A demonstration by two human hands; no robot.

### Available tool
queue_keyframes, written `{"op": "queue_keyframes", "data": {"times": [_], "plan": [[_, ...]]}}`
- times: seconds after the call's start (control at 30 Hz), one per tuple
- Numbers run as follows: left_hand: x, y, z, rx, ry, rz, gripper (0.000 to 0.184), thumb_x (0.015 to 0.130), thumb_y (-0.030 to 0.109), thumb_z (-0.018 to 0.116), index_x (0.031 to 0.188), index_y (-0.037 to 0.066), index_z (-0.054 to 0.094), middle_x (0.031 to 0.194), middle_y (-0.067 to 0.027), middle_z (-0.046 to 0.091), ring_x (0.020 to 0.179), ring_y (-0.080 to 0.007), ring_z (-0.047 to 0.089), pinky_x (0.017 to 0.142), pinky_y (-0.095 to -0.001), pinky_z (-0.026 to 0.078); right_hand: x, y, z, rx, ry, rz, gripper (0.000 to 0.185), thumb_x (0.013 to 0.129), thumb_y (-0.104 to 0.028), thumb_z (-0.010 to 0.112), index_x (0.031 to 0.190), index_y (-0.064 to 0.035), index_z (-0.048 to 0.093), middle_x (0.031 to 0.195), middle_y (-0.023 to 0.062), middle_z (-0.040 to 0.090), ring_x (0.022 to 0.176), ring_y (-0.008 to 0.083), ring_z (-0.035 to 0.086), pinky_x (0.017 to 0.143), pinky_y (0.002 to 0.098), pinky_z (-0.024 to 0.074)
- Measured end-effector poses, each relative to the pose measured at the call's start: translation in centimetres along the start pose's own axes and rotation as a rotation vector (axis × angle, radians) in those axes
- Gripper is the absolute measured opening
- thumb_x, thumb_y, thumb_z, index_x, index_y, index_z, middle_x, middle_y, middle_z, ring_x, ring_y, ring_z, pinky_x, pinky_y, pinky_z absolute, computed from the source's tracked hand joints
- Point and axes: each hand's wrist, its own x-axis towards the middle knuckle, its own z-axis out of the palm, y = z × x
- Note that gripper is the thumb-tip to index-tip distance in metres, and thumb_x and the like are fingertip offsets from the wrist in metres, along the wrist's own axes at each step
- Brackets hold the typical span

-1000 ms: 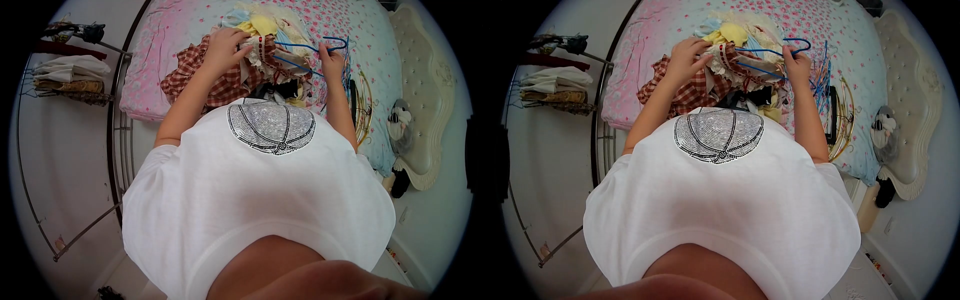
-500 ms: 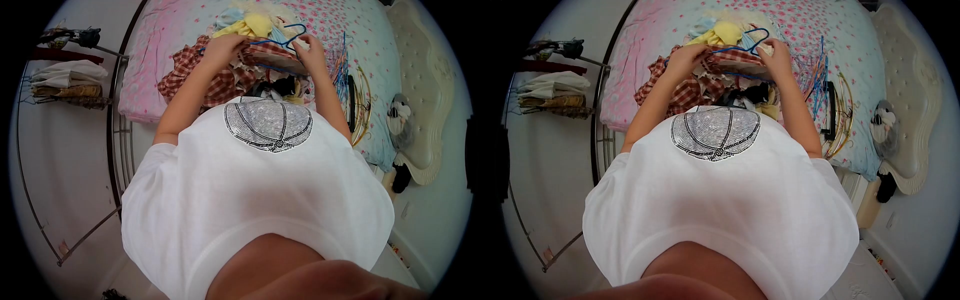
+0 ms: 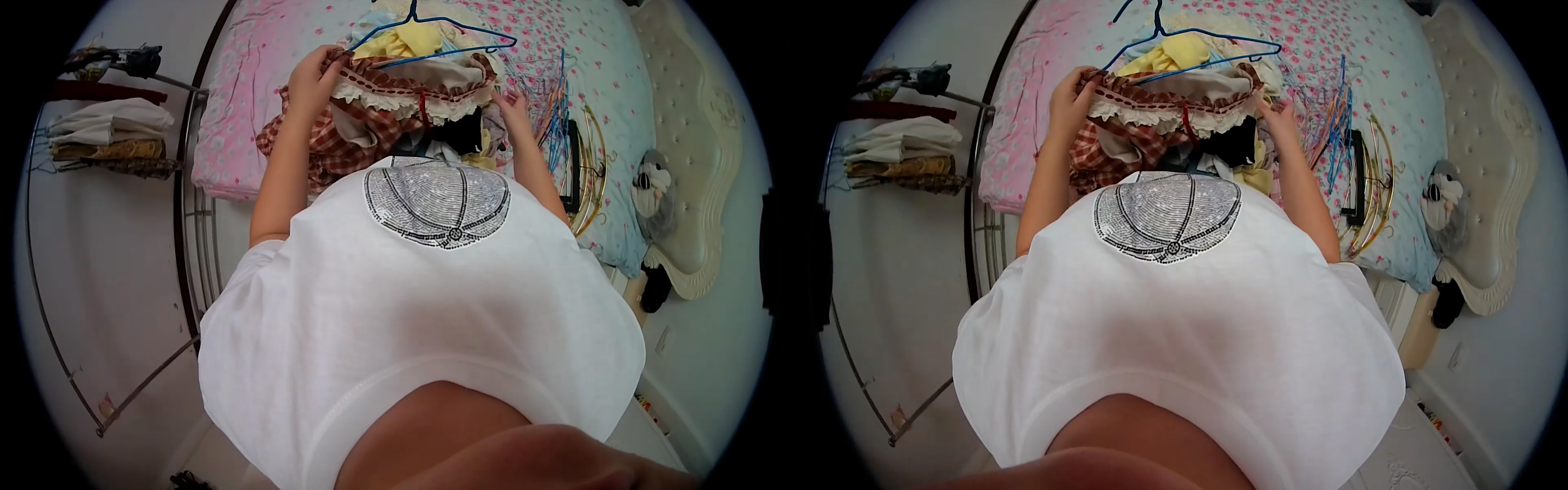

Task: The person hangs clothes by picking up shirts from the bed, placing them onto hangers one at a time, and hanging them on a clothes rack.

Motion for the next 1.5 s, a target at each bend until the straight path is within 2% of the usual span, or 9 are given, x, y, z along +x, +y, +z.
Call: {"op": "queue_keyframes", "data": {"times": [0.17,0.37,0.5,0.6,0.7,0.93,1.03,1.33,1.5], "plan": [[0.0,0.1,-0.3,-0.144,0.007,-0.019,0.018,0.078,0.018,0.059,0.089,0.003,0.059,0.071,-0.0061,0.059,0.063,-0.0148,0.055,0.059,-0.0252,0.043,-1.4,-4.3,1.6,0.220,-0.166,0.133,0.078,0.067,-0.040,0.071,0.123,-0.0034,0.031,0.115,0.0131,0.044,0.102,0.0224,0.046,0.082,0.0320,0.0394],[-0.3,-0.4,-1.1,-0.233,0.013,-0.007,0.016,0.076,0.012,0.062,0.086,0.001,0.057,0.068,-0.0023,0.055,0.062,-0.0090,0.049,0.058,-0.0217,0.040,2.5,-1.6,1.6,0.658,-0.508,0.206,0.049,0.078,-0.023,0.062,0.118,-0.0108,0.035,0.096,0.0036,0.055,0.083,0.0148,0.054,0.071,0.0293,0.0429],[-0.3,-0.1,-1.7,-0.249,0.005,-0.012,0.016,0.076,0.012,0.063,0.086,0.001,0.057,0.068,-0.0020,0.055,0.061,-0.0086,0.048,0.057,-0.0214,0.040,0.6,-3.0,-1.0,0.944,-0.655,0.224,0.019,0.078,-0.015,0.059,0.095,-0.0171,0.049,0.079,-0.0029,0.050,0.062,0.0049,0.046,0.060,0.0236,0.0391],[-0.2,-0.2,-1.8,-0.295,-0.001,-0.002,0.016,0.076,0.012,0.063,0.085,0.000,0.057,0.067,-0.0014,0.054,0.061,-0.0085,0.047,0.057,-0.0213,0.039,-1.2,-5.2,-0.5,0.765,-0.455,0.330,0.014,0.079,-0.018,0.059,0.089,-0.0184,0.050,0.072,-0.0059,0.047,0.059,0.0036,0.043,0.061,0.0227,0.0385],[0.0,-0.3,-1.6,-0.273,-0.012,0.028,0.015,0.076,0.012,0.063,0.084,0.000,0.057,0.067,-0.0009,0.053,0.061,-0.0085,0.047,0.057,-0.0214,0.039,0.0,-2.7,-0.4,0.839,-0.696,0.272,0.017,0.080,-0.022,0.060,0.092,-0.0170,0.050,0.077,-0.0051,0.051,0.065,0.0060,0.045,0.066,0.0245,0.0400],[0.1,-0.3,-1.6,-0.275,-0.027,0.030,0.013,0.075,0.010,0.063,0.082,0.001,0.057,0.065,-0.0003,0.052,0.061,-0.0079,0.046,0.057,-0.0213,0.039,0.4,-2.1,0.8,0.932,-0.548,0.491,0.020,0.080,-0.031,0.061,0.091,-0.0157,0.052,0.083,-0.0018,0.053,0.070,0.0132,0.050,0.071,0.0304,0.0409],[-0.1,0.0,-1.5,-0.298,-0.018,0.018,0.013,0.075,0.009,0.063,0.082,0.001,0.057,0.065,0.0002,0.053,0.061,-0.0070,0.046,0.056,-0.0204,0.038,1.4,-0.9,0.6,1.170,-0.912,0.517,0.024,0.081,-0.031,0.059,0.097,-0.0136,0.054,0.094,0.0023,0.055,0.079,0.0170,0.054,0.073,0.0335,0.0423],[-0.4,0.6,-1.7,-0.310,-0.032,0.015,0.013,0.075,0.008,0.063,0.084,0.000,0.058,0.067,-0.0005,0.055,0.061,-0.0067,0.048,0.056,-0.0205,0.040,0.9,-1.9,3.1,0.533,-0.450,0.230,0.034,0.077,-0.027,0.062,0.106,-0.0123,0.052,0.098,-0.0024,0.056,0.084,0.0123,0.054,0.065,0.0264,0.0437],[-0.8,0.7,-2.1,-0.221,-0.024,-0.004,0.012,0.078,0.008,0.059,0.087,0.001,0.056,0.076,-0.0007,0.054,0.069,-0.0075,0.047,0.061,-0.0205,0.038,-1.5,-4.7,0.5,0.719,-0.278,0.193,0.018,0.084,-0.028,0.052,0.097,-0.0150,0.049,0.090,-0.0006,0.055,0.079,0.0148,0.053,0.073,0.0349,0.0423]]}}
